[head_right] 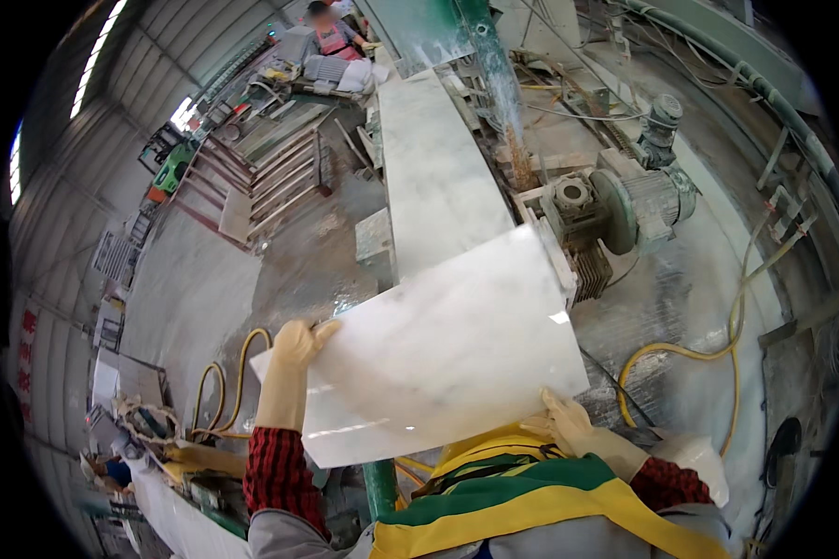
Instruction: The person repeatedly picks up large white stone slabs from a conveyor, carries them to a nearby rack, and places them down. The cycle repeats with the person returning to the conveyor to retrieve another slab.
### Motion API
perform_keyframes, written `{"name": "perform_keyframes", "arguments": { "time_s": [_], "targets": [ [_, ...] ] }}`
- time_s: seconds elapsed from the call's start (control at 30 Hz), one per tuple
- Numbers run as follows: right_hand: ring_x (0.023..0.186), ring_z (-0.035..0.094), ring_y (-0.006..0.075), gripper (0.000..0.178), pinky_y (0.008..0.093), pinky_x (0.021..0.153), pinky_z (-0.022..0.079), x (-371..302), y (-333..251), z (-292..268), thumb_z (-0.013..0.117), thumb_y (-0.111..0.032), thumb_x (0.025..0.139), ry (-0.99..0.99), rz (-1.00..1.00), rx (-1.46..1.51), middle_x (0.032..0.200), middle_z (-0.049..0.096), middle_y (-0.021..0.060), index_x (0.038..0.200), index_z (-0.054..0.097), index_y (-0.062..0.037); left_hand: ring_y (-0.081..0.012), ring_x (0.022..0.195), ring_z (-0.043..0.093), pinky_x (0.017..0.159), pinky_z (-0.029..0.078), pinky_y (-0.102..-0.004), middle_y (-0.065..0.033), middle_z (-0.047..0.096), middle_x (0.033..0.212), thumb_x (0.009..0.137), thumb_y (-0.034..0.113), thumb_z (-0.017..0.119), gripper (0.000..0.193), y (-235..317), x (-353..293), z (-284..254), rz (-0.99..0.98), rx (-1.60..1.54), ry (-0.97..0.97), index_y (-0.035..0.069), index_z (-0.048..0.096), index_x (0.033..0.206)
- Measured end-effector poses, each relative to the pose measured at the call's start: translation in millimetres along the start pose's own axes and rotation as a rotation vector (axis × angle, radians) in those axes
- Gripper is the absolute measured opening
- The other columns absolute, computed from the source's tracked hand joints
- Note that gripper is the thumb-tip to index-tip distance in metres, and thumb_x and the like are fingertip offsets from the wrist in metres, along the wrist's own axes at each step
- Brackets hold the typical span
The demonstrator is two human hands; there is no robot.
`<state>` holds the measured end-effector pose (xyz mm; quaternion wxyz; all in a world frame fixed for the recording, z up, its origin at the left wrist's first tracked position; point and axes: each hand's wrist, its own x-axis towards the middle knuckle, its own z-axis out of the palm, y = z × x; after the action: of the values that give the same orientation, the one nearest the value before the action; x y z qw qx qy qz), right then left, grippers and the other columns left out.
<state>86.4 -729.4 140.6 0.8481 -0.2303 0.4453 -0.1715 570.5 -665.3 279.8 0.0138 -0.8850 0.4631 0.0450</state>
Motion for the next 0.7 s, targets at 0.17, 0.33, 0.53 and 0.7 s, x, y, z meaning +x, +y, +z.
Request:
{"name": "perform_keyframes", "arguments": {
  "time_s": [0.17, 0.33, 0.53, 0.7],
  "targets": [
    [0.113, 0.066, 0.0392, 0.06, 0.0472, 0.097, 0.059, 25, -4, 7, 0.051, -0.039, 0.108, 0.181, -0.118, 0.133, 0.131, 0.056, 0.0315, 0.141, 0.038, 0.0097, -0.0397, 0.099, 0.07, 0.084, 0.053, -0.0492, -0.0231, 0.074, 0.097, 0.084, 0.076, 0.061, 0.076, 75, 139, 12, 0.254, -0.083, -0.13, 0.002, 0.077, 0.093],
    [0.117, 0.062, 0.0447, 0.068, 0.0547, 0.099, 0.056, 65, 18, 31, 0.055, -0.045, 0.105, 0.445, -0.294, 0.387, 0.139, 0.051, 0.0292, 0.148, 0.034, 0.0044, -0.0377, 0.094, 0.071, 0.082, 0.054, -0.0464, -0.0198, 0.073, 0.088, 0.082, 0.075, 0.065, 0.074, 142, 263, 47, 0.553, -0.124, -0.244, 0.002, 0.075, 0.087],
    [0.117, 0.062, 0.0473, 0.07, 0.0569, 0.095, 0.059, 72, 25, 99, 0.055, -0.048, 0.104, 0.674, -0.27, 0.556, 0.135, 0.054, 0.0294, 0.148, 0.032, 0.0011, -0.0337, 0.091, 0.07, 0.082, 0.056, -0.0442, -0.0141, 0.071, 0.086, 0.087, 0.065, 0.067, 0.064, 182, 351, 94, 0.801, -0.197, -0.397, 0.002, 0.073, 0.095],
    [0.126, 0.056, 0.0499, 0.072, 0.0611, 0.102, 0.054, 80, 33, 130, 0.052, -0.05, 0.104, 0.849, -0.195, 0.644, 0.144, 0.047, 0.0294, 0.151, 0.028, -0.0005, -0.0332, 0.098, 0.069, 0.086, 0.057, -0.0454, -0.0139, 0.073, 0.1, 0.093, 0.055, 0.061, 0.054, 209, 376, 140, 0.844, -0.197, -0.476, 0.003, 0.075, 0.098]
  ]
}}
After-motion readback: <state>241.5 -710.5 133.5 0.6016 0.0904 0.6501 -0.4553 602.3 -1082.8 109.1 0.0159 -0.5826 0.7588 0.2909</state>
